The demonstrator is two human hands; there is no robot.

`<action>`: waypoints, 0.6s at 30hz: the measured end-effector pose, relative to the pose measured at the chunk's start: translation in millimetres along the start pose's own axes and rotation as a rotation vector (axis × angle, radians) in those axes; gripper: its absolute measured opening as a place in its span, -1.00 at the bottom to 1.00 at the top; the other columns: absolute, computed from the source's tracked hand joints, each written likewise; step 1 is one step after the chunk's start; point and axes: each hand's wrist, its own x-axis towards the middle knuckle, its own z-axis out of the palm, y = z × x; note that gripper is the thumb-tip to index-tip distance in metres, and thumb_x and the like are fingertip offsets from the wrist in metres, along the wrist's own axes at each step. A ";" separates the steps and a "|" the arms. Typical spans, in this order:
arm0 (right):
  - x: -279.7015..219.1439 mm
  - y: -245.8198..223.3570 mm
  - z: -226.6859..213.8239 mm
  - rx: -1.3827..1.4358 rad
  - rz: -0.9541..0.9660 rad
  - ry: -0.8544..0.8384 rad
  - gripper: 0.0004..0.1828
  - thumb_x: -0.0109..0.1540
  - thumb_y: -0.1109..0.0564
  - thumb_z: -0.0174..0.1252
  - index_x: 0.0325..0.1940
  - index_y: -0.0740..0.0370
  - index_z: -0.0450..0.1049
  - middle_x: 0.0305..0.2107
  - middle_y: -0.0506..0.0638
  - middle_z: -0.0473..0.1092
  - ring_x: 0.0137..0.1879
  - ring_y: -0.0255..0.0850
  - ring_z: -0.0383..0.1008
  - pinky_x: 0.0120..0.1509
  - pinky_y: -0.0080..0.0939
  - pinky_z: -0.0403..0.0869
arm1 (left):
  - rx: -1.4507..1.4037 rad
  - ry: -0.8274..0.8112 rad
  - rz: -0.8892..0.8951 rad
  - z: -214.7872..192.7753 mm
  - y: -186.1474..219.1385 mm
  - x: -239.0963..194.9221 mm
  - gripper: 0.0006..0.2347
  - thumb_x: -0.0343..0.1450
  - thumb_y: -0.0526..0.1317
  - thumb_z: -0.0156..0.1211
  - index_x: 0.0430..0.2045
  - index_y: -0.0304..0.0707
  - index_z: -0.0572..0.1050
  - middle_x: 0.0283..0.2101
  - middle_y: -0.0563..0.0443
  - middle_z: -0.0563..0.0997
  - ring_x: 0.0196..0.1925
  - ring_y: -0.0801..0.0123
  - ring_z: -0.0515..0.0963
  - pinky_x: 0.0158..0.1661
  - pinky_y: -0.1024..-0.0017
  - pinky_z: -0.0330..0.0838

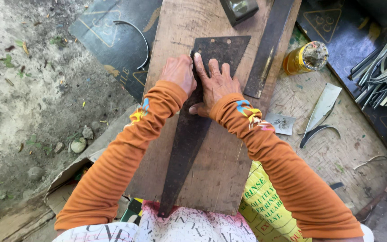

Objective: The person uses a utility knife to cut a thin metal strip along a metal template on a wooden workbench. They then use a hand plane to smooth the strip and continue cutting additional strips using the same template.

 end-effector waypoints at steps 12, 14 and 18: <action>-0.2 8.3 7.4 -0.029 -0.071 0.061 0.55 -0.19 -0.36 0.56 0.62 -0.05 -0.29 0.20 0.17 0.12 0.21 0.21 0.18 0.16 0.23 0.42 | -0.124 -0.026 -0.028 -22.2 -11.8 -144.8 -0.91 0.47 -0.28 0.06 -0.34 -0.23 0.53 -0.54 -0.25 0.59 -0.51 -0.07 0.61 -0.46 0.09 0.44; -1.3 9.7 10.1 -0.010 -0.068 0.065 0.55 -0.18 -0.36 0.56 0.63 -0.08 -0.30 0.16 0.16 0.14 0.20 0.19 0.19 0.18 0.24 0.39 | -0.271 0.007 -0.055 -44.8 -7.6 -151.3 -0.87 0.50 -0.20 0.08 -0.32 -0.21 0.55 -0.57 -0.15 0.59 -0.57 0.16 0.61 -0.50 0.23 0.44; -1.2 9.5 11.6 -0.009 -0.104 0.128 0.56 -0.24 -0.38 0.58 0.59 -0.08 -0.27 0.17 0.18 0.13 0.18 0.20 0.19 0.16 0.25 0.38 | -0.653 0.123 -0.237 -70.5 -6.5 -135.2 -0.70 0.53 0.01 0.13 -0.26 -0.30 0.48 -0.58 0.00 0.62 -0.69 0.46 0.47 -0.64 0.41 0.35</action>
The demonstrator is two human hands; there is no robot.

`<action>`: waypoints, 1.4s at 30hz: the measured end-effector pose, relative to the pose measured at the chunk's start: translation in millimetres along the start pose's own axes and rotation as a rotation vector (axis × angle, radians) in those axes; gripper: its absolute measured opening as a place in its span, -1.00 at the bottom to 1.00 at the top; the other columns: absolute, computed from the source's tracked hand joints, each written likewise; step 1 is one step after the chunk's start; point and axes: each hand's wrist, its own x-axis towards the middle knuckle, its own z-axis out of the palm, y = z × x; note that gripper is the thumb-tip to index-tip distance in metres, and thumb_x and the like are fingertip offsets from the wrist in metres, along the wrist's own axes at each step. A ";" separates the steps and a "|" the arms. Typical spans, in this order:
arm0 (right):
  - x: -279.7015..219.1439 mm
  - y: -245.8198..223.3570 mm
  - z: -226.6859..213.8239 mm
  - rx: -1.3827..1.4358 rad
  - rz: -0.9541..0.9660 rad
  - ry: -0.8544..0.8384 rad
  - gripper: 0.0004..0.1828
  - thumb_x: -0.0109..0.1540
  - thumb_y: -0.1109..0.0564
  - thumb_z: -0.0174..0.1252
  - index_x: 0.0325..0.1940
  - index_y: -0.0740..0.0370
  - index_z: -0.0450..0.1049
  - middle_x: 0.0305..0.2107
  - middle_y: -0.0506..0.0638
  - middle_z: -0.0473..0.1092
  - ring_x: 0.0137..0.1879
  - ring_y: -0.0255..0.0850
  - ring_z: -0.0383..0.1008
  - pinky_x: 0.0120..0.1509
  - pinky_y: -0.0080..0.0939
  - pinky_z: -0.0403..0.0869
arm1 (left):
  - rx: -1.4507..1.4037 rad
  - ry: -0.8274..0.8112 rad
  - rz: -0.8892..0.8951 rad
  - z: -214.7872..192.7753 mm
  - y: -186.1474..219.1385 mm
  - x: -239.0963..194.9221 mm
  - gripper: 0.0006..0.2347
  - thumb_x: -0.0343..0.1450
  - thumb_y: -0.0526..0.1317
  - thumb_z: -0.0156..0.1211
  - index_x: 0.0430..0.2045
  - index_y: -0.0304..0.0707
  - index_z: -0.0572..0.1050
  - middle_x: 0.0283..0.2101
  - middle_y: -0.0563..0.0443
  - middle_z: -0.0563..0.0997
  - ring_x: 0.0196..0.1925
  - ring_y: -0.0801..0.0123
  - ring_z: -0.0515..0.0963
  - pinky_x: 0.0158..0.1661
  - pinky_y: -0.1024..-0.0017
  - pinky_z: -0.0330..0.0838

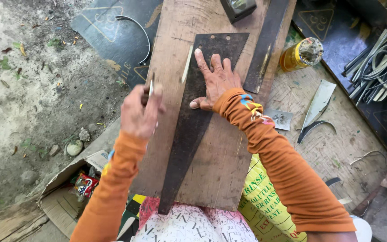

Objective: The person uses a utility knife to cut a thin metal strip along a metal template on a wooden workbench. They then use a hand plane to smooth the strip and continue cutting additional strips using the same template.

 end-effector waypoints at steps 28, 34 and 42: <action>2.0 -3.3 -5.0 0.015 0.050 -0.067 0.55 -0.20 -0.37 0.56 0.61 -0.15 -0.32 0.20 0.17 0.11 0.23 0.19 0.18 0.22 0.23 0.36 | 0.372 0.154 0.396 -24.4 -24.7 207.5 -0.90 0.36 -0.25 0.37 -0.43 -0.30 0.62 -0.44 -0.12 0.65 -0.38 0.18 0.68 -0.23 0.26 0.54; 2.3 -4.7 -7.0 0.004 0.060 -0.068 0.58 -0.23 -0.38 0.57 0.61 -0.15 -0.32 0.14 0.14 0.14 0.18 0.15 0.20 0.22 0.18 0.38 | 0.442 0.237 0.624 -30.5 -24.2 208.8 -0.85 0.35 -0.22 0.47 -0.44 -0.30 0.62 -0.21 -0.26 0.53 -0.14 -0.06 0.57 -0.11 0.15 0.44; -2.4 3.1 7.4 0.012 0.022 0.071 0.51 -0.25 -0.38 0.57 0.61 -0.08 -0.12 0.05 0.14 0.19 0.13 0.14 0.21 0.26 0.12 0.34 | 0.398 0.273 0.596 -52.2 -23.6 115.7 -0.84 0.50 -0.22 0.29 -0.40 -0.34 0.54 -0.41 -0.19 0.57 -0.37 0.04 0.60 -0.31 0.16 0.45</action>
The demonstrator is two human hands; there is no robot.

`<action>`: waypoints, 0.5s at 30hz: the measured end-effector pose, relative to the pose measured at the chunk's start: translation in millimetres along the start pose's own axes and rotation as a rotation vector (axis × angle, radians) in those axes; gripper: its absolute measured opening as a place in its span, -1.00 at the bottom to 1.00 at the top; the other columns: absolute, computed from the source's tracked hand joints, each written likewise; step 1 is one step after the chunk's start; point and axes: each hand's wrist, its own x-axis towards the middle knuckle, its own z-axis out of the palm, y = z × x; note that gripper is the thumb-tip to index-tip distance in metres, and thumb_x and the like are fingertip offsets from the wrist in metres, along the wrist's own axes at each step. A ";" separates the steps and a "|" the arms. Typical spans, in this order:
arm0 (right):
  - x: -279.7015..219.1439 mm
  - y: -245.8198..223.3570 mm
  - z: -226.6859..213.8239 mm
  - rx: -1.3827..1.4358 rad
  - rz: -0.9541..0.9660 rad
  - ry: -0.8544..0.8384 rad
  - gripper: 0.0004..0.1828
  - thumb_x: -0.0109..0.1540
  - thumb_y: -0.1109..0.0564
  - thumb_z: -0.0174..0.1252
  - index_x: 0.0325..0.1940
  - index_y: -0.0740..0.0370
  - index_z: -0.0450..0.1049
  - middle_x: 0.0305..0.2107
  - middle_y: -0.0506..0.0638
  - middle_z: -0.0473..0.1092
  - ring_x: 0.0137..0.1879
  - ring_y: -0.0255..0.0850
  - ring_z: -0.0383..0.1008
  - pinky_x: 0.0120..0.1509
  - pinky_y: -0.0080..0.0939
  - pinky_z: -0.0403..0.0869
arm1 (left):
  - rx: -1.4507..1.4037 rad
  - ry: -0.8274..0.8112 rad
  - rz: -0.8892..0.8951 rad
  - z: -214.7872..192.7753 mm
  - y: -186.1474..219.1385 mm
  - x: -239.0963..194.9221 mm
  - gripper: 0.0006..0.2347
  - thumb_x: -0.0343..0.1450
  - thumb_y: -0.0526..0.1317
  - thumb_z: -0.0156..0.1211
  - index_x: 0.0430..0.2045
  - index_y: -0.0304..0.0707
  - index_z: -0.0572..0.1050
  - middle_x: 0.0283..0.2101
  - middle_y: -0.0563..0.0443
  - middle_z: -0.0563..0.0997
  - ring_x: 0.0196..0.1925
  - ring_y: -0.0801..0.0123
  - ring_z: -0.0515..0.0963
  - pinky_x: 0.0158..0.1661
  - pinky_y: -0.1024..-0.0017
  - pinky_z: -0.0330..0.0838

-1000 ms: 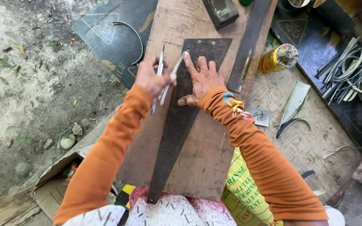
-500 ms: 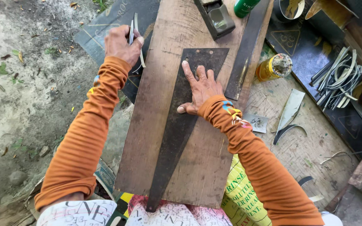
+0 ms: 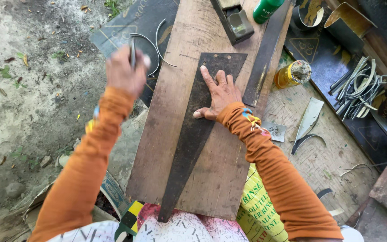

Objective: The person uses a utility knife to cut a thin metal strip along a metal template on a wooden workbench. They then use a hand plane to smooth the strip and continue cutting additional strips using the same template.

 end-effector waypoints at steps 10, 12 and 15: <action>-87.3 -24.7 78.5 0.336 0.065 0.692 0.02 0.08 -0.07 0.49 0.51 0.25 0.17 0.10 0.20 0.24 0.25 0.09 0.25 0.40 0.07 0.28 | 0.080 -0.299 -0.309 -18.5 127.4 -238.8 -0.41 0.20 0.02 0.45 -0.02 -0.37 0.39 -0.13 -0.26 0.45 -0.37 -0.23 0.60 -0.41 0.01 0.48; -106.6 -30.0 89.0 0.559 0.117 0.721 -0.04 0.09 0.09 0.44 0.50 0.28 0.16 0.11 0.17 0.26 0.23 0.01 0.31 0.34 -0.01 0.37 | 0.106 -0.347 -0.399 -16.6 137.8 -246.3 -0.42 0.19 -0.01 0.45 -0.01 -0.32 0.35 -0.05 -0.25 0.41 -0.36 -0.26 0.60 -0.40 -0.04 0.47; -119.8 -26.5 101.1 0.951 0.192 0.671 -0.12 0.14 0.27 0.33 0.51 0.28 0.13 0.11 0.09 0.28 0.16 -0.14 0.39 0.21 -0.20 0.50 | 0.129 -0.390 -0.441 -11.9 138.7 -244.1 -0.51 0.25 -0.07 0.44 -0.08 -0.27 0.33 -0.05 -0.24 0.38 -0.35 -0.26 0.61 -0.35 -0.06 0.46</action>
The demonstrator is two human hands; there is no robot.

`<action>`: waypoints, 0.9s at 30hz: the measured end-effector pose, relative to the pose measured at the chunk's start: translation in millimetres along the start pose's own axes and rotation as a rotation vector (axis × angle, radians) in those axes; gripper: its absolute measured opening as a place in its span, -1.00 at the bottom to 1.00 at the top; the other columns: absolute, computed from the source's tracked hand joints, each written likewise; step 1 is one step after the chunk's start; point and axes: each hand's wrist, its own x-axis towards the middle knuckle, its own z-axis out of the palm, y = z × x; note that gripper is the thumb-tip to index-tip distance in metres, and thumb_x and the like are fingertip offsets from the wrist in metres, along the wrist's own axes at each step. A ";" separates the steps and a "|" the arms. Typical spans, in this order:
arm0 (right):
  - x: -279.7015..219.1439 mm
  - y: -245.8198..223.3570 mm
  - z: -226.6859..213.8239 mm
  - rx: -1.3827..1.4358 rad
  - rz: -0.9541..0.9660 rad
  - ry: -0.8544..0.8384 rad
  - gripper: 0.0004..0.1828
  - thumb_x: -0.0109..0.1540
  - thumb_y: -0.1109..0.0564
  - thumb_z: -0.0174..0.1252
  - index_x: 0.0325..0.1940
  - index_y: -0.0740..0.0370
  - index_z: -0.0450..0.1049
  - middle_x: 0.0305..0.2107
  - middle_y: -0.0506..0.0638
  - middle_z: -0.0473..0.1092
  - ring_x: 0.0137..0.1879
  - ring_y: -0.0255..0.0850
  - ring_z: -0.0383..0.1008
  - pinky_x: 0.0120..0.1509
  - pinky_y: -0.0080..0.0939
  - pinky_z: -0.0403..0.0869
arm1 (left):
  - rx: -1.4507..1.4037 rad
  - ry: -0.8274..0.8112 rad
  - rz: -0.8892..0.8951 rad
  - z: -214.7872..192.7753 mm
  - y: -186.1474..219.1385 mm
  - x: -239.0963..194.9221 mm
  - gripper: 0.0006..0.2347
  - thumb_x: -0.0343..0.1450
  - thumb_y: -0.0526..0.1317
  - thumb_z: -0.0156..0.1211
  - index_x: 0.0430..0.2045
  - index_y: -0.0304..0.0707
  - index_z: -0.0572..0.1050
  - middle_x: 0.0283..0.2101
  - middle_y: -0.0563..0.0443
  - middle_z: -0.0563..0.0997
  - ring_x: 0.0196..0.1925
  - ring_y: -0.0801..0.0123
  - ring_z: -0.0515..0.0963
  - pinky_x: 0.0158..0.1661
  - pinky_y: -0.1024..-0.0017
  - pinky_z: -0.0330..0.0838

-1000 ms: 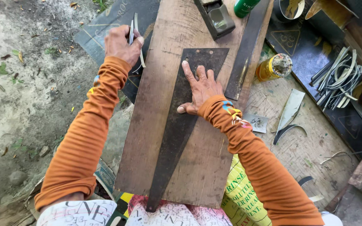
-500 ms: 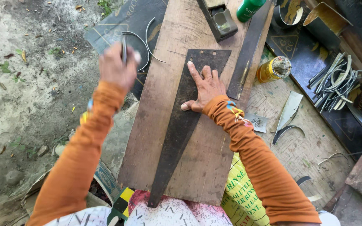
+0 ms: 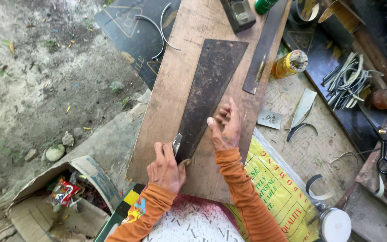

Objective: The person uses a utility knife to cut a thin metal strip along a metal template on a wooden workbench. They then use a hand plane to smooth the strip and continue cutting additional strips using the same template.

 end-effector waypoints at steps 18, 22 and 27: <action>11.6 26.4 3.3 0.672 0.579 -0.067 -0.59 0.31 0.23 0.15 0.23 0.42 0.39 -0.16 0.12 0.53 -0.16 -0.13 0.59 -0.04 -0.06 0.63 | -1.301 -0.329 -0.216 8.5 -90.0 11.2 -0.79 0.51 -0.20 0.22 -0.14 -0.43 0.58 -0.43 0.23 0.52 -0.48 0.66 0.43 -0.43 0.58 0.32; 29.2 23.3 32.8 0.911 0.749 -0.198 -0.61 0.30 0.21 0.17 0.22 0.33 0.42 -0.25 0.10 0.52 -0.27 -0.13 0.58 -0.16 -0.06 0.64 | -1.552 -0.453 -0.415 8.4 -81.8 4.9 -0.78 0.47 -0.17 0.15 -0.15 -0.36 0.53 -0.65 0.05 0.46 -0.77 0.46 0.35 -0.71 0.45 0.21; 39.5 47.2 50.4 0.670 0.578 -0.147 -0.70 0.30 0.28 0.20 0.13 0.33 0.49 -0.32 0.08 0.54 -0.33 -0.15 0.56 -0.26 -0.04 0.63 | -1.656 -0.486 -0.372 9.0 -75.0 0.8 -0.75 0.51 -0.17 0.12 -0.09 -0.43 0.50 -0.68 -0.03 0.43 -0.78 0.42 0.32 -0.70 0.44 0.19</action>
